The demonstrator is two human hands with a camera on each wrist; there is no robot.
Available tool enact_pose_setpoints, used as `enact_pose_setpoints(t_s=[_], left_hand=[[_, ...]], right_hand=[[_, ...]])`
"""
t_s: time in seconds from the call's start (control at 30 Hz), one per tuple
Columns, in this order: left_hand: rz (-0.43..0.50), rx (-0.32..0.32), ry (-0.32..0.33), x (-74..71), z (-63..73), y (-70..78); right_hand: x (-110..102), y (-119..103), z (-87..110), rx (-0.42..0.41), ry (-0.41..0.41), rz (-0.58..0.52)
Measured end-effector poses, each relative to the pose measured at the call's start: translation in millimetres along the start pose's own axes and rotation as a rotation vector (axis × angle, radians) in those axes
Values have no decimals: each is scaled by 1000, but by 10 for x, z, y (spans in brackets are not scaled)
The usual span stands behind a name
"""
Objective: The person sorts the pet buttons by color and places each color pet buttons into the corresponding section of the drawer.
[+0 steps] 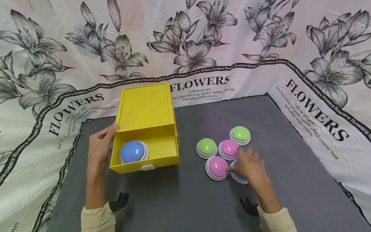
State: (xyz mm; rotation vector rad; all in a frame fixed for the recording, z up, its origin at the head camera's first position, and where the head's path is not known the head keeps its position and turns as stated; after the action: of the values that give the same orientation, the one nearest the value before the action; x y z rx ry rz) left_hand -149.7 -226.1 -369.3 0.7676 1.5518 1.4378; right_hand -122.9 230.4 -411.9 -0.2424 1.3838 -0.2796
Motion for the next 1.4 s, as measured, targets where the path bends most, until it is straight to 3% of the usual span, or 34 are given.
enact_pose_setpoints(t_s=[0.47,0.93,1.1,1.4], left_hand=[[-10,-12,5,-1,1,-4],[4,-13,4,4,1,-1],[12,-12,3,7,0,1],[34,-17,-6,-3,-2,-5]], right_hand=[[263,137,9,64,-35,-2],[147,141,59,51,19,-24],[-33,76,130,37,103,-1],[-429,-313,232,-103,351,-80]])
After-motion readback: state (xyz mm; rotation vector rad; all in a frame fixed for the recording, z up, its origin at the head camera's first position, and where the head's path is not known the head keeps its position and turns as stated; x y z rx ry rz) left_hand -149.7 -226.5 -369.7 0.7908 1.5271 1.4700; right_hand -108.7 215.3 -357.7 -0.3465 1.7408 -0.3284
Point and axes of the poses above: each hand's wrist, its own z-axis away from the middle knuckle, its own x-axis out of the palm, y = z × x, the point moved 2 cm from there along -z, towards the middle knuckle, and after that the axes turned 8 degrees about y, right-handed, at the moved point
